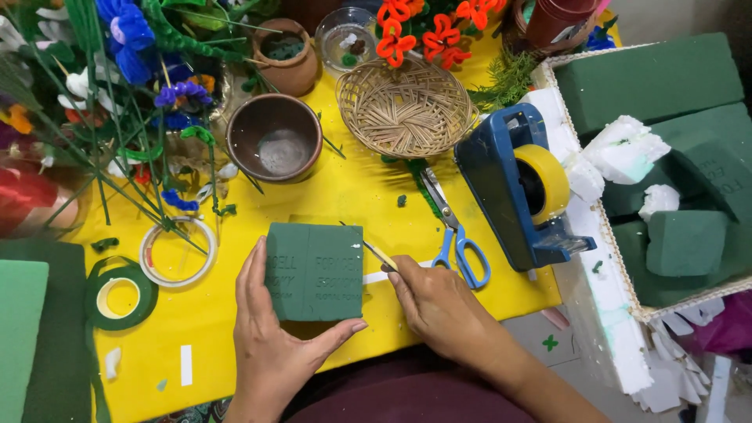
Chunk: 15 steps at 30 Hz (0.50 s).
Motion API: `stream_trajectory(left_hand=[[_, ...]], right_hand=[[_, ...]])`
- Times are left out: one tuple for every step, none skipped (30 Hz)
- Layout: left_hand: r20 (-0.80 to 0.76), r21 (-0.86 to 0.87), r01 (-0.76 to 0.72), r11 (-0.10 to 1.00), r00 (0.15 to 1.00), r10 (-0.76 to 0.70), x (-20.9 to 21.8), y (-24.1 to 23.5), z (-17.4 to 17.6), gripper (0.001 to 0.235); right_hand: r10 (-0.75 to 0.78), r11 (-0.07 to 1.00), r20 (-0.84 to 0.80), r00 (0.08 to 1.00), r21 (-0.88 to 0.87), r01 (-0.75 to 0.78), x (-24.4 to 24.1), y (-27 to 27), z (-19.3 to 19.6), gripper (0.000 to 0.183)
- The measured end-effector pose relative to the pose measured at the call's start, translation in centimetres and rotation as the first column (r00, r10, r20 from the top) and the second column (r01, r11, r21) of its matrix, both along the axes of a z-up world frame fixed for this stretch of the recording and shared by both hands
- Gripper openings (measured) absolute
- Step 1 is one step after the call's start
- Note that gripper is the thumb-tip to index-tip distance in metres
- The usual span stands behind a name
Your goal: Shaping a rectangular block of floral foam into a rounded cylinder using a small knife to fit a specific container.
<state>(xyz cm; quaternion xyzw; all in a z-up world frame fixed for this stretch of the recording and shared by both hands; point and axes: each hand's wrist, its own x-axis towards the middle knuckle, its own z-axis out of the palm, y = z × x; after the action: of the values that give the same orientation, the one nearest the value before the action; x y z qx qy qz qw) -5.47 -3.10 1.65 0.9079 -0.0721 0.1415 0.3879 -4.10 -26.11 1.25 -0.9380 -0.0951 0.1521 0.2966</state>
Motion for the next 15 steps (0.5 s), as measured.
stream_trajectory(left_hand=[[-0.001,0.000,0.002,1.000,1.000,-0.002,0.1,0.0,0.0,0.139],[0.004,0.001,0.002,1.000,1.000,-0.002,0.1,0.0,0.0,0.139],[0.009,0.002,0.001,1.000,1.000,-0.001,0.0,0.0,0.0,0.138],[0.007,0.004,0.005,1.000,1.000,-0.005,0.0,0.0,0.0,0.138],[-0.005,0.002,-0.003,1.000,1.000,0.003,-0.1,0.0,0.0,0.138],[-0.014,0.000,-0.009,1.000,1.000,0.009,0.0,0.0,0.0,0.138],[-0.013,0.000,-0.005,1.000,1.000,0.005,0.0,0.0,0.1,0.138],[-0.019,0.004,-0.009,1.000,1.000,0.009,0.0,0.0,0.0,0.138],[-0.025,0.009,-0.013,1.000,1.000,0.013,0.0,0.0,0.0,0.139],[-0.027,0.009,-0.010,1.000,1.000,0.010,-0.1,-0.1,0.1,0.139],[-0.050,0.010,-0.015,1.000,0.999,0.015,-0.1,-0.1,0.1,0.138],[-0.071,0.012,-0.019,1.000,0.997,0.020,-0.1,-0.1,0.3,0.138],[-0.070,0.014,-0.016,1.000,0.997,0.017,0.0,-0.1,0.3,0.138],[-0.051,0.019,-0.008,1.000,0.999,0.009,0.0,-0.1,0.4,0.139],[-0.032,0.025,0.000,1.000,0.999,0.001,0.1,-0.1,0.5,0.140]], right_hand=[[-0.002,1.000,-0.001,1.000,0.000,0.002,0.1,0.1,0.1,0.019],[-0.002,1.000,-0.011,1.000,-0.013,0.002,0.1,0.2,0.2,0.019],[-0.003,1.000,-0.021,1.000,-0.026,0.002,0.1,0.3,0.3,0.019],[-0.006,1.000,-0.023,1.000,-0.024,0.006,0.1,0.4,-0.3,0.019],[0.014,0.999,0.013,1.000,-0.053,-0.014,0.1,0.5,-0.9,0.018],[0.035,0.996,0.052,0.998,-0.083,-0.031,0.2,0.5,-1.4,0.018],[0.031,0.996,0.053,0.998,-0.083,-0.026,0.3,0.6,-1.5,0.018],[0.042,0.993,0.042,0.998,-0.116,-0.037,0.4,0.7,-1.6,0.019],[0.052,0.988,0.030,0.998,-0.150,-0.047,0.4,0.8,-1.7,0.021],[0.049,0.988,0.028,0.998,-0.149,-0.045,0.5,0.8,-1.7,0.021],[0.051,0.988,0.010,0.999,-0.149,-0.049,0.6,0.9,-1.7,0.022],[0.052,0.988,-0.006,0.999,-0.147,-0.052,0.7,0.9,-1.7,0.024],[0.049,0.988,-0.006,0.999,-0.145,-0.049,0.8,1.0,-1.6,0.024],[0.042,0.989,-0.052,0.998,-0.138,-0.049,1.0,1.0,-1.5,0.026],[0.036,0.990,-0.099,0.994,-0.131,-0.049,1.1,1.1,-1.3,0.029]])
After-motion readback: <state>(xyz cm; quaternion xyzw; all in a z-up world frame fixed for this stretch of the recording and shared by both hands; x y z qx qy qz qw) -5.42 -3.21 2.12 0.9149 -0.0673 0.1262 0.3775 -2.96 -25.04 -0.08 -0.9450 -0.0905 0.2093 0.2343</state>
